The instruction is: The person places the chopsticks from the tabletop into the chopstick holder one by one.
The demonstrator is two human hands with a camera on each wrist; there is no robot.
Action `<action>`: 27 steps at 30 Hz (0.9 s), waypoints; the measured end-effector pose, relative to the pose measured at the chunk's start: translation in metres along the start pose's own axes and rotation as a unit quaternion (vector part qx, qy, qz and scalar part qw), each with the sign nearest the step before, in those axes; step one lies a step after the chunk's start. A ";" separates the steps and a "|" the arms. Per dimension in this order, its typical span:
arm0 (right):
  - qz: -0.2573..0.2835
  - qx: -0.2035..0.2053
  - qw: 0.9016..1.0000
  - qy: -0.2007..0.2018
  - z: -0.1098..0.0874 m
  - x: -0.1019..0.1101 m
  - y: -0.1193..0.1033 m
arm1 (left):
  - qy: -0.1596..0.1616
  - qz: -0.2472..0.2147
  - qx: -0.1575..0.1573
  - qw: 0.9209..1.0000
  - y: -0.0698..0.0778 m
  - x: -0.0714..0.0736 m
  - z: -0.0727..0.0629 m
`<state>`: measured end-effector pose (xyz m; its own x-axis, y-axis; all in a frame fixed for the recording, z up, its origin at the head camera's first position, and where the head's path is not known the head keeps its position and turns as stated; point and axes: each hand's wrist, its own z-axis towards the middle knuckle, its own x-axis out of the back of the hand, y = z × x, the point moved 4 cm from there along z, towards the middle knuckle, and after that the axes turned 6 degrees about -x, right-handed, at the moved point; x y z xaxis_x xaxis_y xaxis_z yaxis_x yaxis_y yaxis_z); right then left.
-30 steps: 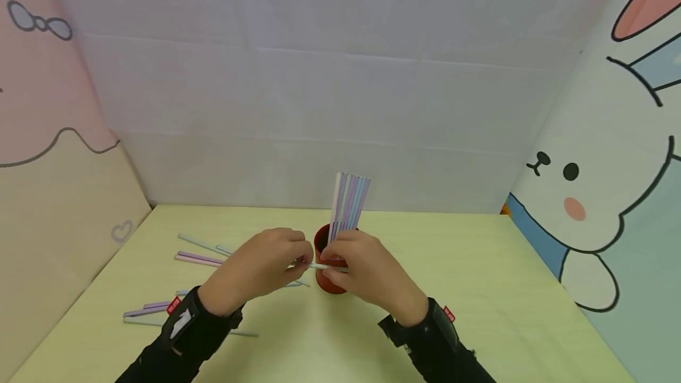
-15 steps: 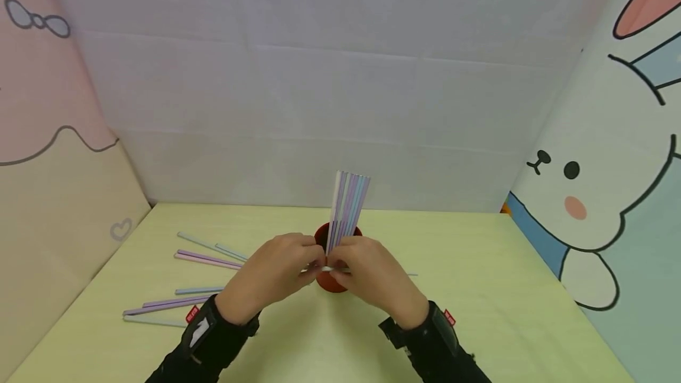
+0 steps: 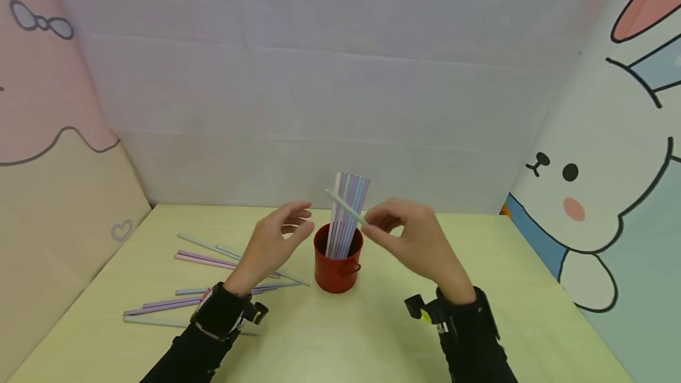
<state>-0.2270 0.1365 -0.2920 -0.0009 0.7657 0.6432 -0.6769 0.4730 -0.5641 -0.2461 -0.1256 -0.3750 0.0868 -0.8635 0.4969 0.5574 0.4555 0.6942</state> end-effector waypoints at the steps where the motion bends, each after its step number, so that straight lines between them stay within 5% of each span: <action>1: 0.018 -0.004 1.000 0.024 0.002 0.003 0.001 | -0.011 -0.013 0.013 1.000 -0.004 -0.007 0.000; 7: 0.140 -0.063 0.979 0.137 0.013 0.010 0.009 | -0.054 -0.062 0.069 0.994 -0.016 -0.041 -0.004; 13: 0.215 -0.074 0.954 0.195 0.021 0.004 0.018 | -0.065 -0.074 0.090 0.991 -0.015 -0.057 -0.005; 18: 0.210 -0.075 0.954 0.202 0.025 -0.007 0.028 | -0.067 -0.070 0.095 0.991 -0.013 -0.060 -0.008; 27: 0.144 -0.114 0.967 0.175 0.026 -0.029 0.052 | -0.065 -0.065 0.091 0.992 -0.014 -0.059 -0.012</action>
<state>-0.2809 0.1279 -0.3263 0.1112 0.9617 0.2504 -0.5054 0.2717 -0.8190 -0.2491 -0.0835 -0.4206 -0.0905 -0.8875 0.4518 0.3968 0.3840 0.8337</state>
